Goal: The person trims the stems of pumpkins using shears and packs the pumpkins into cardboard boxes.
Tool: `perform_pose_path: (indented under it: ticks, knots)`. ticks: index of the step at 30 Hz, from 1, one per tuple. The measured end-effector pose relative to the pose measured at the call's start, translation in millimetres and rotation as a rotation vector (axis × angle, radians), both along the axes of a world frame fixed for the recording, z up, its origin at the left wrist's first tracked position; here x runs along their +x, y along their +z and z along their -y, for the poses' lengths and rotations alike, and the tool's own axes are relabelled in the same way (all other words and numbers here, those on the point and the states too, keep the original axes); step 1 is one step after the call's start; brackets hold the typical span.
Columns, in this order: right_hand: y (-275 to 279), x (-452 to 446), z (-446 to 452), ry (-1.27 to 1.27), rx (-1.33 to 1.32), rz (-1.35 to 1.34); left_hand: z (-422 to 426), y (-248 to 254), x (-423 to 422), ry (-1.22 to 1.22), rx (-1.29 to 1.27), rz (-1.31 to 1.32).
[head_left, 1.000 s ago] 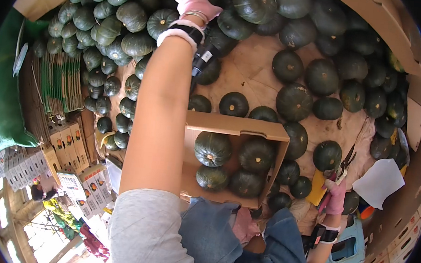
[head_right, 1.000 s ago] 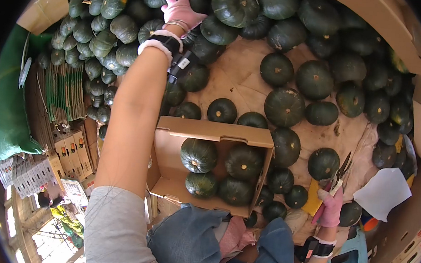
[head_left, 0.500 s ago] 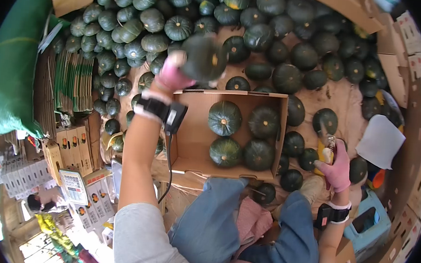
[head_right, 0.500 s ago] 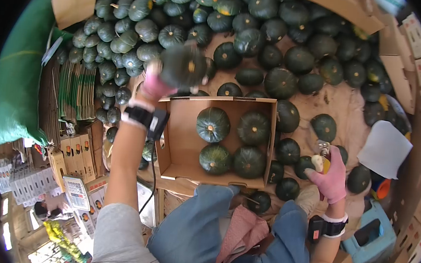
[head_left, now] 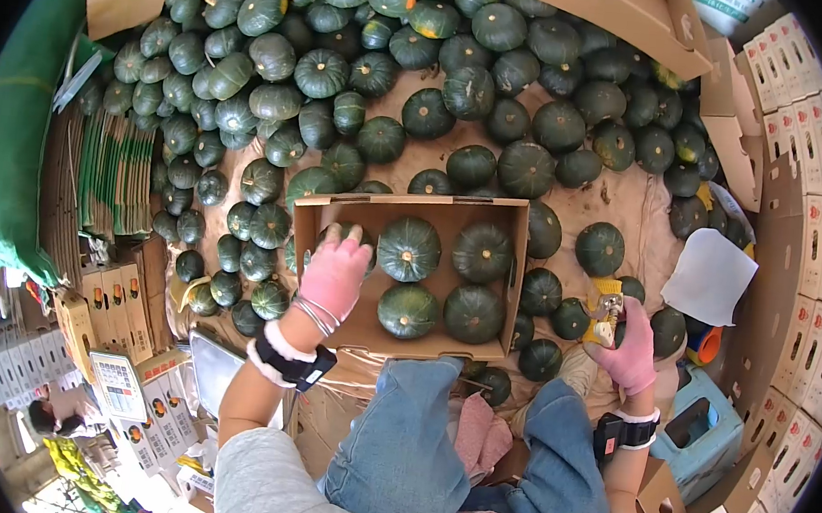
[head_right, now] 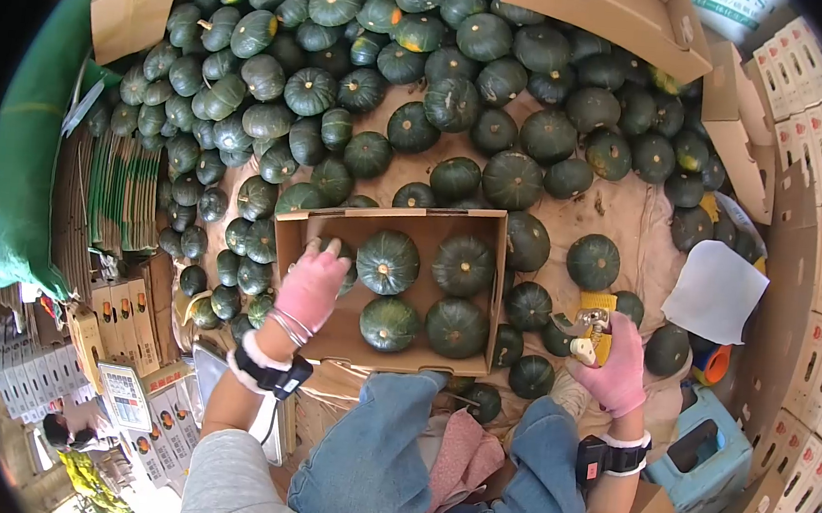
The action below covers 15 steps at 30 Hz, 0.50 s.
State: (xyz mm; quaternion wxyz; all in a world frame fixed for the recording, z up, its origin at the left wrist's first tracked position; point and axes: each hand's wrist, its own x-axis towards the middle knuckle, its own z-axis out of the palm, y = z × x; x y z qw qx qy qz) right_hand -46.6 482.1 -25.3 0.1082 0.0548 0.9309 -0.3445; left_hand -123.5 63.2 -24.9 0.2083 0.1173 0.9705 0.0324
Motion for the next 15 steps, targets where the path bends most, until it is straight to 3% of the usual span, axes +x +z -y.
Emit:
perform_pose_path:
  ticks: [1, 2, 4, 5, 8, 10, 13, 15]
  knots:
    - [-3.4, -0.3, -1.9, 0.007, 0.008, -0.01, -7.1, 13.4, -18.0, 0.096, 0.099, 0.161]
    - [-4.7, -1.4, -3.4, 0.006, 0.004, -0.008, -14.8, 25.8, -35.2, 0.044, 0.278, -0.089]
    - [-4.3, -2.6, -5.5, 0.004, -0.003, -0.001, -37.5, 30.3, -89.3, -0.051, 0.563, -0.351]
    - [-6.1, -1.2, -6.1, -0.023, -0.036, 0.01, -53.0, 23.0, -115.9, 0.022, 0.673, -0.394]
    - [-11.3, -0.3, -6.5, -0.086, -0.114, 0.025, -85.3, -41.1, -207.7, 0.117, 0.371, -0.307]
    - [-11.4, 0.6, -5.2, -0.105, -0.141, 0.028, -102.1, -77.7, -239.0, 0.352, 0.422, -0.055]
    - [-10.4, 3.6, -10.4, -0.049, -0.055, 0.096, -131.7, -117.0, -234.2, 0.533, 0.418, -0.234]
    - [-12.0, 3.9, -14.1, -0.059, -0.016, 0.096, -132.2, -114.9, -228.9, 0.462, 0.464, -0.29]
